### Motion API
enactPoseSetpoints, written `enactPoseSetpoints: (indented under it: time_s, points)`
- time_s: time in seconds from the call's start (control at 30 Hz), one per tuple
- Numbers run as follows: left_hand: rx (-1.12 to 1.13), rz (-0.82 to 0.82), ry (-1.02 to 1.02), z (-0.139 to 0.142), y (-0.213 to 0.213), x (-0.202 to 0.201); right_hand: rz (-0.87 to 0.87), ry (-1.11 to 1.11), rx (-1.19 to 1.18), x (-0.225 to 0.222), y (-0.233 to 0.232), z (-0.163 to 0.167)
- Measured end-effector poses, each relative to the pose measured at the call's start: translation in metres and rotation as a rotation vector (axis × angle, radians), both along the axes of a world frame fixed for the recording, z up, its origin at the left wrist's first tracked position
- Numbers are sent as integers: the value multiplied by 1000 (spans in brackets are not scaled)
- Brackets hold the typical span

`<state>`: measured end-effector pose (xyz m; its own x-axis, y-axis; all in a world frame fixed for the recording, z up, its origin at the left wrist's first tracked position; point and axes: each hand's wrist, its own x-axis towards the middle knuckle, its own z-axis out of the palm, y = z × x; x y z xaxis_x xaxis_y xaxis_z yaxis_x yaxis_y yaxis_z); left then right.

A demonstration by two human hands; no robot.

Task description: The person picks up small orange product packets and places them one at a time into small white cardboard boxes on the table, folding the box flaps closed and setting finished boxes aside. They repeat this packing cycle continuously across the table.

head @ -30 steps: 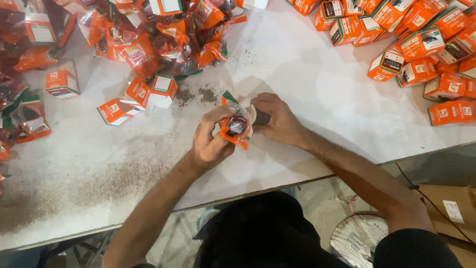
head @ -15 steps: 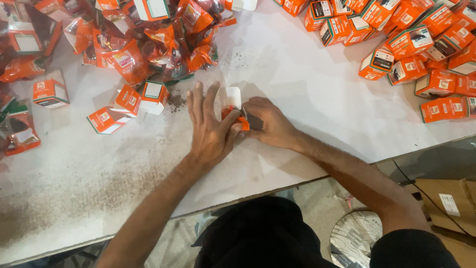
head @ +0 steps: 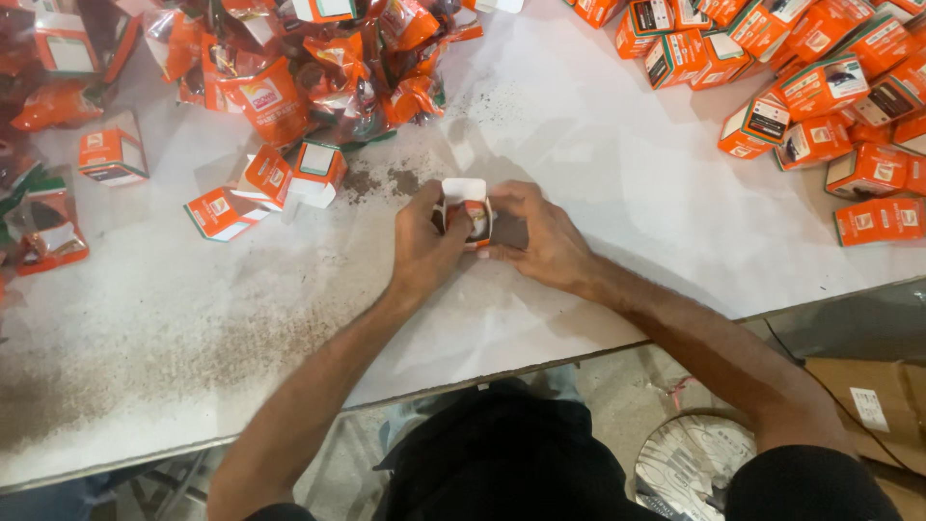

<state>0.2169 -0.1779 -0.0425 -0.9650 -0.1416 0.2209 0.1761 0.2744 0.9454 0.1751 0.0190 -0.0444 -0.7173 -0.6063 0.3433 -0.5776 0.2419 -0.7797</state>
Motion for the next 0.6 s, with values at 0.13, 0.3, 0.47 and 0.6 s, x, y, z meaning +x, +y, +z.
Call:
enactPoseSetpoints:
  time_s: [0.13, 0.3, 0.47, 0.6]
  points:
    - [-4, 16, -26, -4, 1, -1, 45, 336, 126, 2, 0, 2]
    - [444, -297, -303, 7, -26, 1, 12, 495, 166, 4, -3, 5]
    - [409, -247, -371, 7, -30, -3, 15, 440, 145, 6, -4, 9]
    - [36, -160, -39, 3, -15, 1, 27, 254, 90, 8, -3, 7]
